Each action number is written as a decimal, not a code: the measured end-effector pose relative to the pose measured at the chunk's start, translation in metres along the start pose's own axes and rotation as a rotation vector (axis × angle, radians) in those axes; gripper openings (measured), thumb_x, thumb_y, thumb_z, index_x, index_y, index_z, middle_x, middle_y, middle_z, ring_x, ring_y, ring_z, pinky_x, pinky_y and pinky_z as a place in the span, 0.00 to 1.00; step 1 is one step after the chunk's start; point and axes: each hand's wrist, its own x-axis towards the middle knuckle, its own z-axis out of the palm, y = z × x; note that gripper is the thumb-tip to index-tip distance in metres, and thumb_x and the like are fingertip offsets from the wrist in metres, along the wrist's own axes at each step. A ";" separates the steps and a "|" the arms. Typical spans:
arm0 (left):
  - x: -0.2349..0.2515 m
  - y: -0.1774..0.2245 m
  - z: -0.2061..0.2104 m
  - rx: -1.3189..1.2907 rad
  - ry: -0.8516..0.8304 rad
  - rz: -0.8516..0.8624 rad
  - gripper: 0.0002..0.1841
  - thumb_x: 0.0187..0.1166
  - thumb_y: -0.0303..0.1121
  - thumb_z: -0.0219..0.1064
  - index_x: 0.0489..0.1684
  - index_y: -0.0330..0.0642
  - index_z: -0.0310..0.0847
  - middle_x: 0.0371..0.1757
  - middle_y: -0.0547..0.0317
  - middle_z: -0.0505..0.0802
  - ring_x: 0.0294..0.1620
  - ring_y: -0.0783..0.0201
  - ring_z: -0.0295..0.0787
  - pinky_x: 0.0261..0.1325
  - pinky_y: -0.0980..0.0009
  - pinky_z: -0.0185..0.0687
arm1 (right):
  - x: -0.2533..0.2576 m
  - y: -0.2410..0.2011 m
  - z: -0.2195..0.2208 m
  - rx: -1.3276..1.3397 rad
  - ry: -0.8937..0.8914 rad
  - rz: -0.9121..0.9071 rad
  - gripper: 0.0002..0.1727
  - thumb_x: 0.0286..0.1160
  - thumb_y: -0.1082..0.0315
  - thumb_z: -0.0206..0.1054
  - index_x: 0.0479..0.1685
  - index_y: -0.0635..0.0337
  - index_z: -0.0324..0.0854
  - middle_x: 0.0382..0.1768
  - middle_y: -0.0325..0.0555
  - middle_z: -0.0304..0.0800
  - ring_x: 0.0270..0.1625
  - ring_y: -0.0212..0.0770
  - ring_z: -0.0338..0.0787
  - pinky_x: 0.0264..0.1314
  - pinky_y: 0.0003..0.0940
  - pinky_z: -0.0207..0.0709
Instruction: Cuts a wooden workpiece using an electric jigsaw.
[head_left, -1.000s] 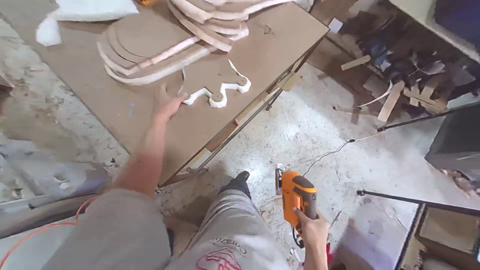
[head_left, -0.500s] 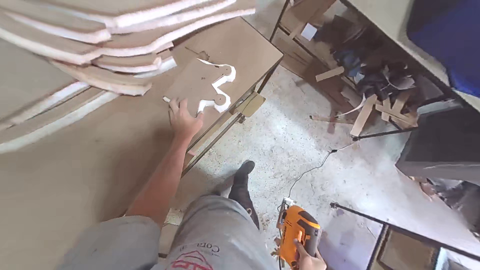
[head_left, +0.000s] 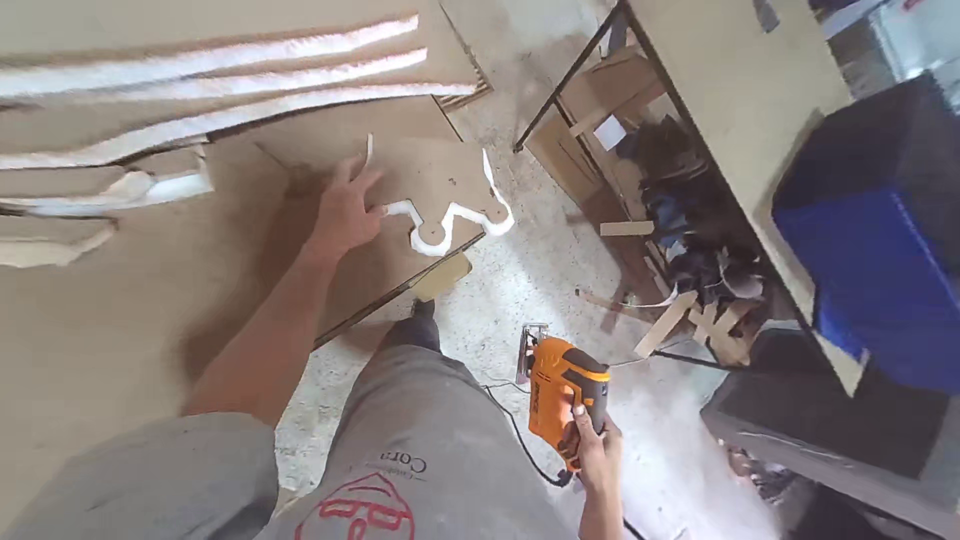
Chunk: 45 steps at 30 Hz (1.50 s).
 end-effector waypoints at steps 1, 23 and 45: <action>0.013 0.001 0.004 -0.019 0.010 0.007 0.30 0.76 0.31 0.72 0.82 0.47 0.75 0.89 0.37 0.66 0.85 0.33 0.67 0.79 0.32 0.68 | 0.025 -0.020 -0.004 -0.041 -0.024 -0.004 0.20 0.76 0.51 0.65 0.43 0.62 0.83 0.13 0.39 0.82 0.11 0.37 0.81 0.13 0.35 0.80; 0.111 0.127 0.102 0.250 0.166 -0.342 0.40 0.81 0.71 0.47 0.90 0.61 0.63 0.72 0.36 0.82 0.75 0.30 0.74 0.70 0.31 0.64 | 0.378 -0.314 -0.023 -0.298 -0.822 -0.608 0.18 0.78 0.40 0.68 0.53 0.39 0.86 0.37 0.24 0.95 0.31 0.25 0.92 0.30 0.22 0.88; 0.106 0.133 0.113 0.088 0.237 -0.423 0.31 0.90 0.57 0.45 0.76 0.44 0.76 0.69 0.37 0.86 0.71 0.31 0.79 0.68 0.29 0.62 | 0.315 -0.334 0.065 -0.426 -0.646 -0.631 0.20 0.85 0.45 0.64 0.51 0.53 0.83 0.39 0.36 0.96 0.31 0.34 0.94 0.30 0.30 0.91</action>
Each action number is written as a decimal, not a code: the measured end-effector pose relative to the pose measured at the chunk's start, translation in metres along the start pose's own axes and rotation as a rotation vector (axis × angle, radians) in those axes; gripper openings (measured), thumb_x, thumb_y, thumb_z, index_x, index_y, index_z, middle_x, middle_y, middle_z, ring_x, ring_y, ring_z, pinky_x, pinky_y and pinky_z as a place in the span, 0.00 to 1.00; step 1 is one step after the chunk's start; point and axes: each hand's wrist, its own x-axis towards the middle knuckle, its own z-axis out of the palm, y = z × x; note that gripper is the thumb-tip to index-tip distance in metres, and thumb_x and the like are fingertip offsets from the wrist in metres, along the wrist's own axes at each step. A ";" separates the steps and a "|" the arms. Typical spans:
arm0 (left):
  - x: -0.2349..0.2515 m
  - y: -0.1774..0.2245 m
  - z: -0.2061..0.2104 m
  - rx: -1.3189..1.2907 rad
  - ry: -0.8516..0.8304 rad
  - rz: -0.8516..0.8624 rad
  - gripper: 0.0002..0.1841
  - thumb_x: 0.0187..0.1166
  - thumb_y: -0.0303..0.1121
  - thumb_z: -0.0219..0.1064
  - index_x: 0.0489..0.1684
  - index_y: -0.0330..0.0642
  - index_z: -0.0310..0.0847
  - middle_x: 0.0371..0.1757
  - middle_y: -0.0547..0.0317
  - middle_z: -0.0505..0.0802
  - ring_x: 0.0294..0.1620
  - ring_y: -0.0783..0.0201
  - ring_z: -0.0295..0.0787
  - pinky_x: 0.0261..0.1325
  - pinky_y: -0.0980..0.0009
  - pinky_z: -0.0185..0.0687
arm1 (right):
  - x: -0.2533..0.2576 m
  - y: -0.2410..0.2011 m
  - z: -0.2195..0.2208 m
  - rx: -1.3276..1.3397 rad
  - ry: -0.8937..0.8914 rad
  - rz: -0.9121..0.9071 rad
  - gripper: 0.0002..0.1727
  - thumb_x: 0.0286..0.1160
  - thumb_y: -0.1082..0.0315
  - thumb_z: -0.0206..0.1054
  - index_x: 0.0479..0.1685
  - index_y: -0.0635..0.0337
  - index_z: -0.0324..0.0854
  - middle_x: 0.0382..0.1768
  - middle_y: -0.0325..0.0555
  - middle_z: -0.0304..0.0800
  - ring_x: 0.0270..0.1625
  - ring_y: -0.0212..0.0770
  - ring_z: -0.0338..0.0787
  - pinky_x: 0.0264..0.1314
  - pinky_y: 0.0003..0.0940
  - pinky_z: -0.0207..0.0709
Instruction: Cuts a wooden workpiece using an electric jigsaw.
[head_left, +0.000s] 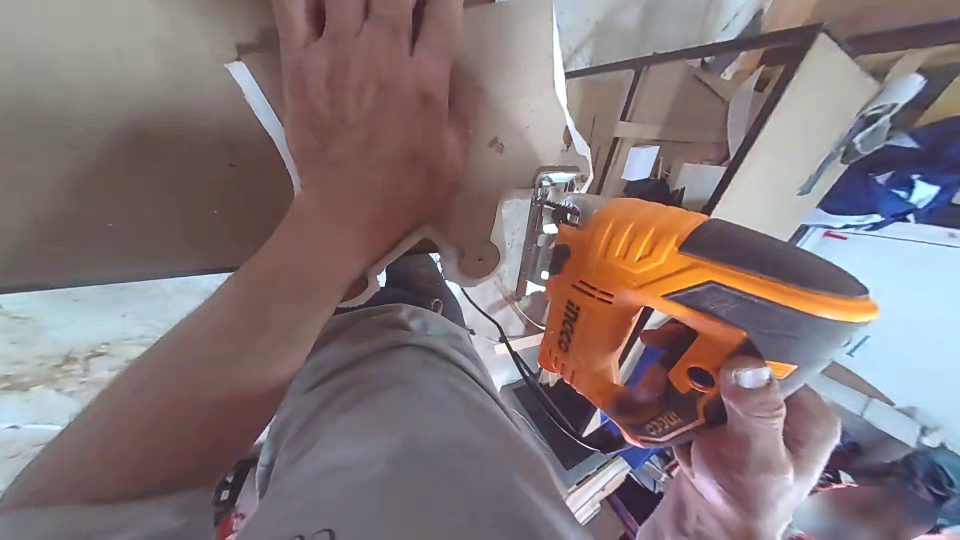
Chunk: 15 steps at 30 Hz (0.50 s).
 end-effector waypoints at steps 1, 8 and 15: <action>-0.003 0.000 0.000 0.000 -0.010 0.002 0.30 0.90 0.57 0.45 0.77 0.45 0.76 0.70 0.38 0.85 0.71 0.31 0.79 0.68 0.29 0.62 | -0.002 0.000 0.000 -0.003 0.009 0.004 0.20 0.85 0.46 0.63 0.51 0.53 0.83 0.39 0.36 0.96 0.31 0.34 0.94 0.29 0.30 0.91; 0.002 0.000 -0.002 -0.031 -0.050 -0.015 0.32 0.90 0.59 0.44 0.78 0.45 0.75 0.71 0.34 0.84 0.73 0.28 0.77 0.69 0.26 0.61 | 0.006 0.002 -0.005 0.016 -0.033 0.030 0.20 0.85 0.42 0.61 0.52 0.47 0.84 0.39 0.33 0.96 0.32 0.32 0.94 0.31 0.28 0.90; 0.000 -0.003 0.002 -0.058 -0.071 -0.025 0.33 0.89 0.61 0.44 0.74 0.44 0.77 0.68 0.33 0.86 0.70 0.27 0.78 0.67 0.26 0.62 | 0.007 0.007 -0.006 0.039 -0.037 0.064 0.24 0.85 0.36 0.56 0.52 0.45 0.83 0.33 0.33 0.92 0.30 0.33 0.92 0.28 0.28 0.88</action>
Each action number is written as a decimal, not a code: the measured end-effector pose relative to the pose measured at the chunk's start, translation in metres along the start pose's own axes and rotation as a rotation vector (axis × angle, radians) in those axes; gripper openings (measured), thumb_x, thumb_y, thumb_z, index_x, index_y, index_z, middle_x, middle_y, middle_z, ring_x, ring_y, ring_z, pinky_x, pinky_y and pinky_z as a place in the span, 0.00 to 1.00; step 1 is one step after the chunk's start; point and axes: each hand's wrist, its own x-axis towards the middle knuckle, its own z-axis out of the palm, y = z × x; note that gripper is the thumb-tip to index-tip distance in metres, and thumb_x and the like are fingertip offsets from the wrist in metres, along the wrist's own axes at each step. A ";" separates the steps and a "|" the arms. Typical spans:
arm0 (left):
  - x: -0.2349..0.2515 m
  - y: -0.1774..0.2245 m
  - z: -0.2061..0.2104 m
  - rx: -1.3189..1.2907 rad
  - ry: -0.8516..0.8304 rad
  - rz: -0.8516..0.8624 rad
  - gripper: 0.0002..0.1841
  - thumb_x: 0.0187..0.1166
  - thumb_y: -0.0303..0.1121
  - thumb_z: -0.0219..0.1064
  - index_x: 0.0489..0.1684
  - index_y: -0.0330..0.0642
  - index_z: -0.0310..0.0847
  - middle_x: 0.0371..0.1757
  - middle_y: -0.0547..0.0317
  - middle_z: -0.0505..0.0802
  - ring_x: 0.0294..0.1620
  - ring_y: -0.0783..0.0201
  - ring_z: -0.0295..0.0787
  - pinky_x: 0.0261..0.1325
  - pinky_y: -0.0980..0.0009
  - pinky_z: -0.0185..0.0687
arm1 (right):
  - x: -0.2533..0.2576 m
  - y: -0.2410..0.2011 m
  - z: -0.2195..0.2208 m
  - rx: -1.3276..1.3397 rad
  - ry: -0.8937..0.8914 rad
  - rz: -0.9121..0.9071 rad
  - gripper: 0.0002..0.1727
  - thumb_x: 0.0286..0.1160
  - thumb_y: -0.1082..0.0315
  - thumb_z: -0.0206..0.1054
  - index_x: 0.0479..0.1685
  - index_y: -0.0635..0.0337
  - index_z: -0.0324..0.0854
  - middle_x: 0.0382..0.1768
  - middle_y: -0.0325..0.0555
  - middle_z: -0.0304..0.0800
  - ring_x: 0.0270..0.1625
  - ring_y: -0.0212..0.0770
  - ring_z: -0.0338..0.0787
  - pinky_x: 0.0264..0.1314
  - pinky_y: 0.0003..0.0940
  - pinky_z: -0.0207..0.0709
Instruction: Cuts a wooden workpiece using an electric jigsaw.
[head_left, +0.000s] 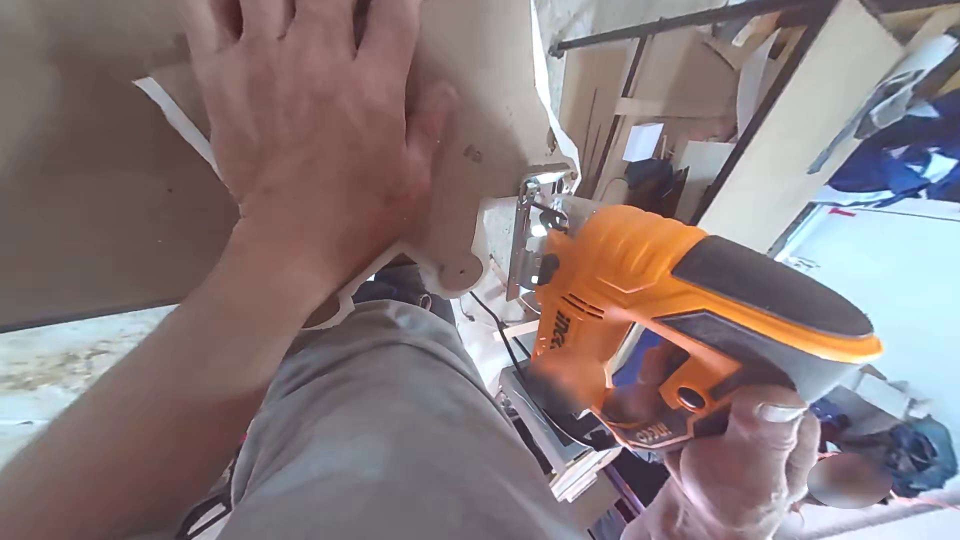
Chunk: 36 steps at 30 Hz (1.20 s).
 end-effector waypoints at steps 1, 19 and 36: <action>0.000 0.000 0.000 0.003 -0.003 -0.004 0.33 0.89 0.61 0.44 0.74 0.44 0.77 0.68 0.34 0.85 0.71 0.28 0.78 0.68 0.27 0.61 | -0.001 0.000 0.002 -0.018 0.007 -0.003 0.24 0.85 0.36 0.56 0.52 0.45 0.83 0.33 0.33 0.92 0.30 0.33 0.92 0.28 0.29 0.88; 0.001 0.000 -0.001 0.007 -0.013 -0.005 0.33 0.90 0.61 0.43 0.70 0.42 0.79 0.60 0.33 0.89 0.64 0.30 0.83 0.64 0.28 0.63 | 0.007 -0.003 0.001 -0.036 0.007 -0.038 0.22 0.85 0.38 0.59 0.51 0.45 0.83 0.35 0.34 0.93 0.30 0.33 0.92 0.28 0.27 0.88; -0.002 -0.003 0.004 -0.042 0.005 -0.024 0.31 0.90 0.60 0.48 0.61 0.38 0.82 0.50 0.31 0.91 0.56 0.30 0.88 0.52 0.29 0.72 | 0.020 0.003 -0.018 -0.099 -0.049 -0.104 0.18 0.83 0.39 0.62 0.53 0.40 0.83 0.37 0.32 0.95 0.33 0.31 0.94 0.30 0.25 0.88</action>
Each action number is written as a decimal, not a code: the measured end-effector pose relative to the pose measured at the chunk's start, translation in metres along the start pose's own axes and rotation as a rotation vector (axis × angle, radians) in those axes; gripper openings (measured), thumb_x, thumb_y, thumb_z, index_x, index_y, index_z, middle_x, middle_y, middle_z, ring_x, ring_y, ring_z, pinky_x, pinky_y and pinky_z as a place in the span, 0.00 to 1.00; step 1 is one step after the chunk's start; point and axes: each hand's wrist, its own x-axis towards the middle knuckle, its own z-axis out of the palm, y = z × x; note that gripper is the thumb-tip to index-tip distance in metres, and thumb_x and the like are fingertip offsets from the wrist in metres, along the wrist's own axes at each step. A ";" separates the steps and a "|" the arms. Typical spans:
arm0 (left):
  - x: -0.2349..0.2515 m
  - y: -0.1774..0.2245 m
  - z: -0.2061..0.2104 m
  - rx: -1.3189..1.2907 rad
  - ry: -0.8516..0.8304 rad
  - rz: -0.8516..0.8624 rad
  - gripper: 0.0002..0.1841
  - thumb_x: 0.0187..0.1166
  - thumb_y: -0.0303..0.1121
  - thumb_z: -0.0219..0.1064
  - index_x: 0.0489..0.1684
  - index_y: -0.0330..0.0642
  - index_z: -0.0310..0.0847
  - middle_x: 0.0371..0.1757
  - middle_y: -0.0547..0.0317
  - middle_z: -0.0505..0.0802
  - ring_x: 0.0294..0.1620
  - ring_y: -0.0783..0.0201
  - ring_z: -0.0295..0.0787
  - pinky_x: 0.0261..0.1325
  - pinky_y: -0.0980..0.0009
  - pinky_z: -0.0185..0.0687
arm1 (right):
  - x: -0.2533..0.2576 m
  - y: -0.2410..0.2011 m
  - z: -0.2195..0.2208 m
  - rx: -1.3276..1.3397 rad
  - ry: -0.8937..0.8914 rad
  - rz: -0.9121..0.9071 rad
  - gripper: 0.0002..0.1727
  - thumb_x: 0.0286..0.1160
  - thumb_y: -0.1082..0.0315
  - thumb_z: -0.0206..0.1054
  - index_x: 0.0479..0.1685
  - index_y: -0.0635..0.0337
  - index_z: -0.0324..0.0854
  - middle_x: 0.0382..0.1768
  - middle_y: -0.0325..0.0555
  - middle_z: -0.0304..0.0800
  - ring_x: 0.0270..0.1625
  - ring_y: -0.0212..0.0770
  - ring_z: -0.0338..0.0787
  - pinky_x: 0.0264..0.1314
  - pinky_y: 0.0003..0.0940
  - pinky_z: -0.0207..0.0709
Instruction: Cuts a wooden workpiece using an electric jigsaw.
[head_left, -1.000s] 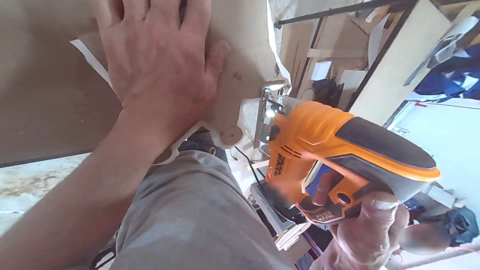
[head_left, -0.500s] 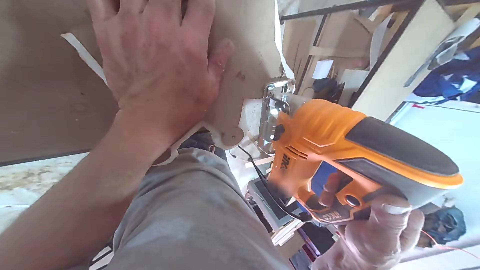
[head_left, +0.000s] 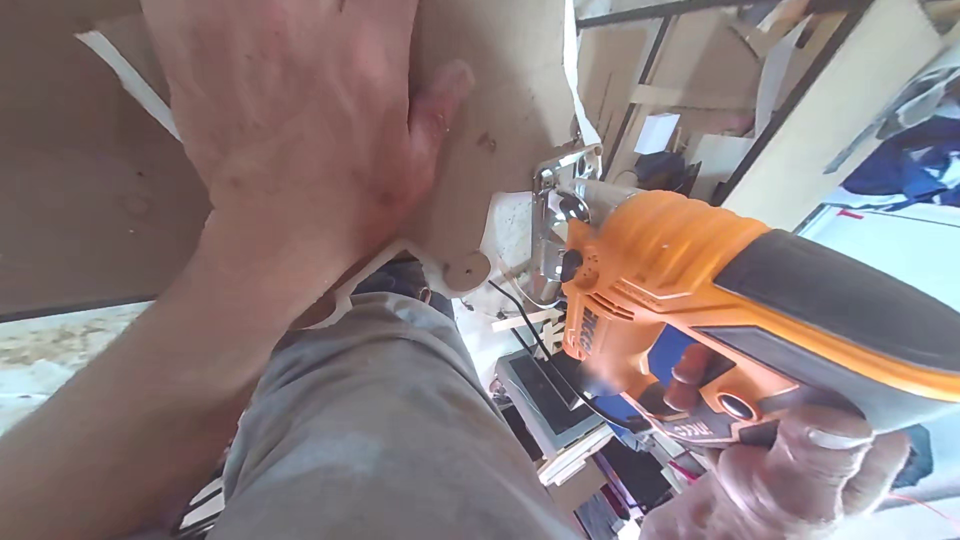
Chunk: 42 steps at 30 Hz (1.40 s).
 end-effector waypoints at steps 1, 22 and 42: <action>0.000 0.000 0.000 -0.003 0.003 0.002 0.31 0.90 0.59 0.48 0.60 0.37 0.82 0.50 0.31 0.91 0.55 0.30 0.88 0.52 0.29 0.72 | 0.001 0.001 -0.001 0.001 -0.009 -0.006 0.18 0.83 0.39 0.62 0.54 0.39 0.83 0.37 0.32 0.95 0.34 0.31 0.94 0.31 0.25 0.88; -0.001 -0.002 0.002 -0.045 -0.017 -0.031 0.32 0.89 0.60 0.48 0.55 0.37 0.83 0.48 0.32 0.91 0.55 0.32 0.89 0.51 0.29 0.72 | 0.003 0.005 -0.004 0.021 -0.003 -0.008 0.18 0.83 0.39 0.63 0.55 0.39 0.83 0.38 0.33 0.95 0.34 0.33 0.95 0.32 0.26 0.89; 0.001 -0.006 0.000 0.002 0.018 0.059 0.29 0.90 0.58 0.49 0.62 0.40 0.82 0.50 0.34 0.91 0.54 0.34 0.89 0.50 0.32 0.73 | 0.001 -0.007 0.011 0.047 0.060 0.066 0.20 0.84 0.39 0.61 0.53 0.42 0.82 0.36 0.34 0.95 0.32 0.33 0.94 0.28 0.26 0.89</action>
